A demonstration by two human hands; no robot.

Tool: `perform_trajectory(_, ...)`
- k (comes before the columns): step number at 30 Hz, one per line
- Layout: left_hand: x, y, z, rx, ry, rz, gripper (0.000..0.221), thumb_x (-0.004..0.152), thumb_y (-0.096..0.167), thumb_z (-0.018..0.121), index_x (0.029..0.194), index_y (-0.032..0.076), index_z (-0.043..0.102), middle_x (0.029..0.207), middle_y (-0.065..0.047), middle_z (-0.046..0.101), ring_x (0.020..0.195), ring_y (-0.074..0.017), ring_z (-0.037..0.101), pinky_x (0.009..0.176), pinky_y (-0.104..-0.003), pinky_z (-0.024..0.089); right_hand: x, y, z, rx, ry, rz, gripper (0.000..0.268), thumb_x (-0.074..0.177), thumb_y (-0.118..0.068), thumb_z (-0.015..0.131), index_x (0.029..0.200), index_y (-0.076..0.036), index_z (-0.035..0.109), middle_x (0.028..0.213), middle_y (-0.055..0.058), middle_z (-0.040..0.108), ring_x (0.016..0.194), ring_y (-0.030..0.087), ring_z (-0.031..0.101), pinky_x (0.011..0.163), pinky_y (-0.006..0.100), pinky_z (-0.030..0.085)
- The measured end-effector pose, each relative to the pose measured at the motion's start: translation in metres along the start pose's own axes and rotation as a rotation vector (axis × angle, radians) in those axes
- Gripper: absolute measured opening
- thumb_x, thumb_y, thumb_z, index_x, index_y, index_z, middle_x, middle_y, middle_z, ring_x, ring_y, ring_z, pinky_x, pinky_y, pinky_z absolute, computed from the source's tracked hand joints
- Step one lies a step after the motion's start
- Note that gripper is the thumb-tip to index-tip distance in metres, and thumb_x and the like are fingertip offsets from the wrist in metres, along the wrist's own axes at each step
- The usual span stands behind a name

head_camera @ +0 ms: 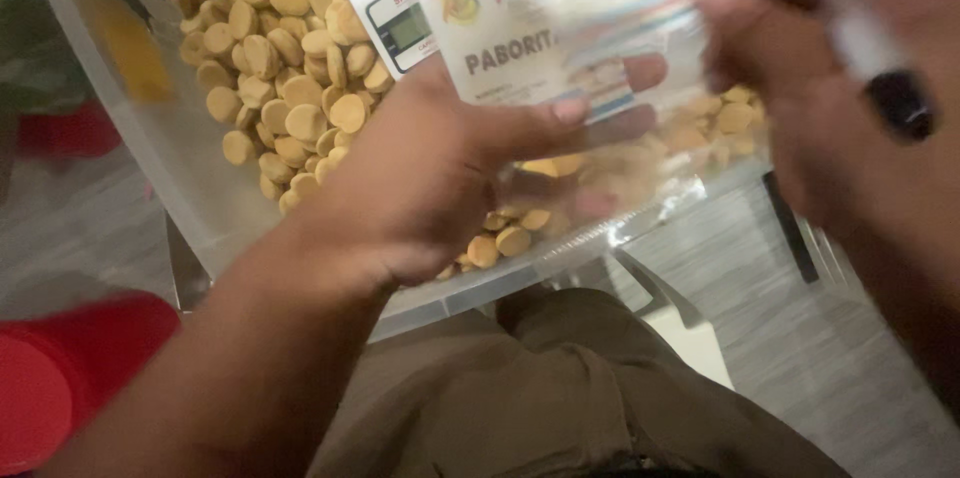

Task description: The person writes on a clear plastic bag with a pen, then scoops round cookies from a large bin and places them into the bag on a digital scale. The person adjusts the cookies to reach a target weight and sets the filled bag aside.

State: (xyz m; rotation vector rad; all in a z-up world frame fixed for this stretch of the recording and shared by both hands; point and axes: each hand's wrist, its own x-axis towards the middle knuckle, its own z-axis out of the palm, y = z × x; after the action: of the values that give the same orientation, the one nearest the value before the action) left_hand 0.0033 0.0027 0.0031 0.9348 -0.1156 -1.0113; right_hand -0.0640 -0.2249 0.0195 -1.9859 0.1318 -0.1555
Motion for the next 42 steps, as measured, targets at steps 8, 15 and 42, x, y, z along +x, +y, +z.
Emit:
perform_trajectory(8, -0.005, 0.007, -0.015, -0.037, -0.070, 0.106, 0.045, 0.102, 0.005, 0.052, 0.146, -0.001, 0.044, 0.139, -0.019, 0.068, 0.131, -0.0346, 0.067, 0.092, -0.053, 0.066, -0.002, 0.025, -0.013, -0.371, 0.282, 0.059, 0.015, 0.121, -0.022, 0.051, 0.126, -0.011, 0.059, 0.116, -0.001, 0.065, 0.105, 0.010, 0.065, 0.087, 0.029, 0.059)
perform_trajectory(15, -0.003, 0.006, -0.012, -0.037, -0.056, 0.104, 0.047, 0.099, 0.001, 0.052, 0.146, -0.001, 0.044, 0.142, -0.022, 0.065, 0.131, -0.0353, 0.065, 0.093, -0.055, 0.066, -0.018, 0.004, -0.001, 0.276, 0.188, 0.156, 0.012, 0.115, -0.021, 0.053, 0.114, -0.010, 0.056, 0.098, 0.002, 0.061, 0.085, 0.012, 0.060, 0.077, 0.031, 0.061)
perform_trajectory(42, -0.001, 0.011, -0.002, -0.047, -0.070, 0.189, 0.049, 0.098, -0.006, 0.042, 0.147, -0.006, 0.036, 0.138, -0.029, 0.063, 0.128, -0.0367, 0.067, 0.090, -0.045, 0.066, -0.029, -0.065, 0.026, -0.150, -0.046, -0.081, 0.014, 0.110, -0.006, 0.050, 0.115, 0.006, 0.046, 0.111, 0.019, 0.065, 0.107, 0.020, 0.074, 0.102, 0.031, 0.064)
